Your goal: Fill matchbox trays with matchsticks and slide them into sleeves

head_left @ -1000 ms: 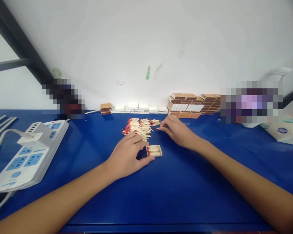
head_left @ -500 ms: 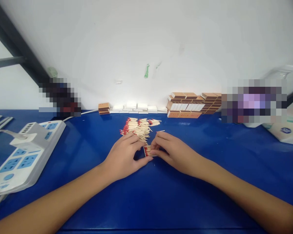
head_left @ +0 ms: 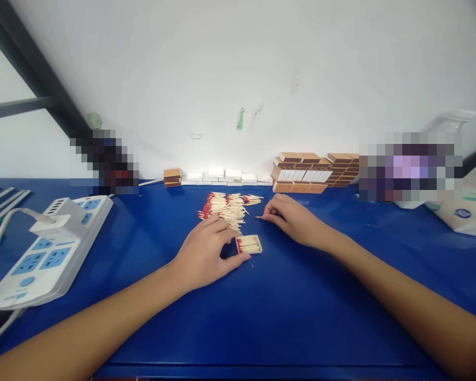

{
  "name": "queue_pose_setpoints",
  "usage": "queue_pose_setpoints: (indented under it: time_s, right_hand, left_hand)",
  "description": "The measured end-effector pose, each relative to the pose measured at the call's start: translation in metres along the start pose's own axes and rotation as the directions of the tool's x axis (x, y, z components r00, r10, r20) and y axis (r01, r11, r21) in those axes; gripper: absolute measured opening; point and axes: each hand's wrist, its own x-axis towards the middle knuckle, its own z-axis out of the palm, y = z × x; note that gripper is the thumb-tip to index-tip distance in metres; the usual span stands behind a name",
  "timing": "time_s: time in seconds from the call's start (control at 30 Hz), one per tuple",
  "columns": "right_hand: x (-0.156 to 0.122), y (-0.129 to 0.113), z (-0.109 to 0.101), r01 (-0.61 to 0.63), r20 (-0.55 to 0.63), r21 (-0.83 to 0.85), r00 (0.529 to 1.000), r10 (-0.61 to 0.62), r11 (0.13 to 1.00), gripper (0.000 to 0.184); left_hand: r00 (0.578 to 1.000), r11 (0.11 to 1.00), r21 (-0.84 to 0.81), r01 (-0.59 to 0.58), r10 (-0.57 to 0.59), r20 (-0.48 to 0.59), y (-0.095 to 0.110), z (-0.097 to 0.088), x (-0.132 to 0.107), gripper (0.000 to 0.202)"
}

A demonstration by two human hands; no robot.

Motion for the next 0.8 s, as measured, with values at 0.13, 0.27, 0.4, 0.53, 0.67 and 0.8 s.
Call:
queue_pose_setpoints:
  time_s: [0.13, 0.27, 0.4, 0.53, 0.67, 0.8]
  right_hand:
    - [-0.01, -0.039, -0.004, 0.017, 0.037, 0.054, 0.999, -0.019, 0.998, 0.016]
    - [-0.017, -0.068, -0.003, 0.07, 0.115, 0.057, 0.99, -0.076, 0.996, 0.01]
    - [-0.001, -0.047, 0.0, 0.045, -0.039, 0.069, 0.998, -0.043, 0.997, 0.01]
    - [0.024, -0.005, 0.007, -0.001, -0.119, -0.023, 0.993, -0.002, 1.0, 0.016]
    - [0.034, 0.012, 0.015, -0.034, -0.087, -0.056, 0.996, 0.029, 0.998, 0.014]
    - [0.029, 0.011, 0.015, -0.032, -0.061, -0.053, 0.998, 0.029, 0.998, 0.015]
  left_hand:
    - [0.999, 1.0, 0.01, 0.02, -0.019, -0.041, 0.0, 0.0, 0.0, 0.031]
    - [0.999, 1.0, 0.01, 0.019, -0.019, -0.039, -0.001, 0.0, 0.0, 0.029]
    - [0.999, 1.0, 0.013, -0.015, 0.016, -0.052, 0.0, 0.0, -0.001, 0.029]
    - [0.997, 0.999, -0.018, -0.036, 0.034, -0.064, 0.001, 0.001, -0.002, 0.03]
    - [0.994, 0.998, -0.044, -0.044, 0.04, -0.106, 0.001, 0.003, -0.001, 0.027]
    - [0.996, 0.999, -0.032, -0.023, 0.02, -0.092, -0.001, 0.004, 0.0, 0.028]
